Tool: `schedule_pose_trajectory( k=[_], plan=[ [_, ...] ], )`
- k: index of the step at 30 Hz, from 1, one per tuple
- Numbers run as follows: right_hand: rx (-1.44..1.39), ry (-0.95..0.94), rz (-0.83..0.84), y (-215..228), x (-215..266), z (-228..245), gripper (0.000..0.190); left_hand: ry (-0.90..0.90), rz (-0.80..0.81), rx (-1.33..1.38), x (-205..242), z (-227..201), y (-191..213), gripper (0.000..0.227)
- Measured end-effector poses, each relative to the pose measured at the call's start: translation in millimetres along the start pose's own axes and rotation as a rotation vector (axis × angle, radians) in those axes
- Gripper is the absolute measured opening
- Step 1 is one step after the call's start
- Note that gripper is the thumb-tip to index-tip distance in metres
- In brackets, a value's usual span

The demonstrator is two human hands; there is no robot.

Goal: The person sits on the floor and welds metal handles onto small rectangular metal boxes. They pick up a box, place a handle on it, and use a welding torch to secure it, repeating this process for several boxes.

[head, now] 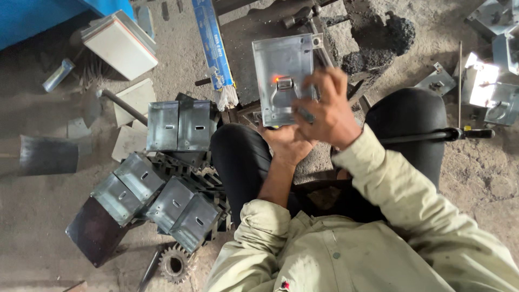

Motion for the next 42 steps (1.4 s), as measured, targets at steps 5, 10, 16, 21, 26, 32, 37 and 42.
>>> schedule_pose_trajectory(
  k=[5,10,16,21,26,32,37,42],
  plan=[
    [-0.088,-0.109,0.098,-1,24,12,0.038,-0.029,-0.251,-0.068,2,0,17,0.089],
    [-0.105,-0.269,-0.188,36,45,3,0.032,0.045,0.14,0.106,2,6,25,0.107],
    [-0.172,-0.619,-0.286,51,70,-50,0.027,0.188,-0.44,0.056,0,24,43,0.118],
    [0.348,-0.292,0.04,3,65,-115,0.051,0.116,-0.374,0.067,1,49,87,0.118],
    [0.075,-0.686,0.123,-13,73,-144,0.021,0.116,-0.477,0.005,-1,59,101,0.139],
    [-1.055,-1.304,-0.159,-9,81,-136,0.027,0.152,-0.496,-0.086,0,55,85,0.139],
    [-0.794,-1.008,-0.151,-7,78,-91,0.045,0.132,-0.538,-0.036,-4,51,79,0.14],
    [-0.548,-0.403,-0.111,7,91,-21,0.063,0.106,-0.29,0.145,-5,58,91,0.144]
  ],
)
Point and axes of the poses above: each hand's wrist, its own x-axis away from the middle knuckle, its own y-axis out of the back of the hand, z = x × y, the point moved 2 cm from there along -x, towards the middle knuckle, and after that the axes turned 14 degrees about -x, right-handed, at the moved point
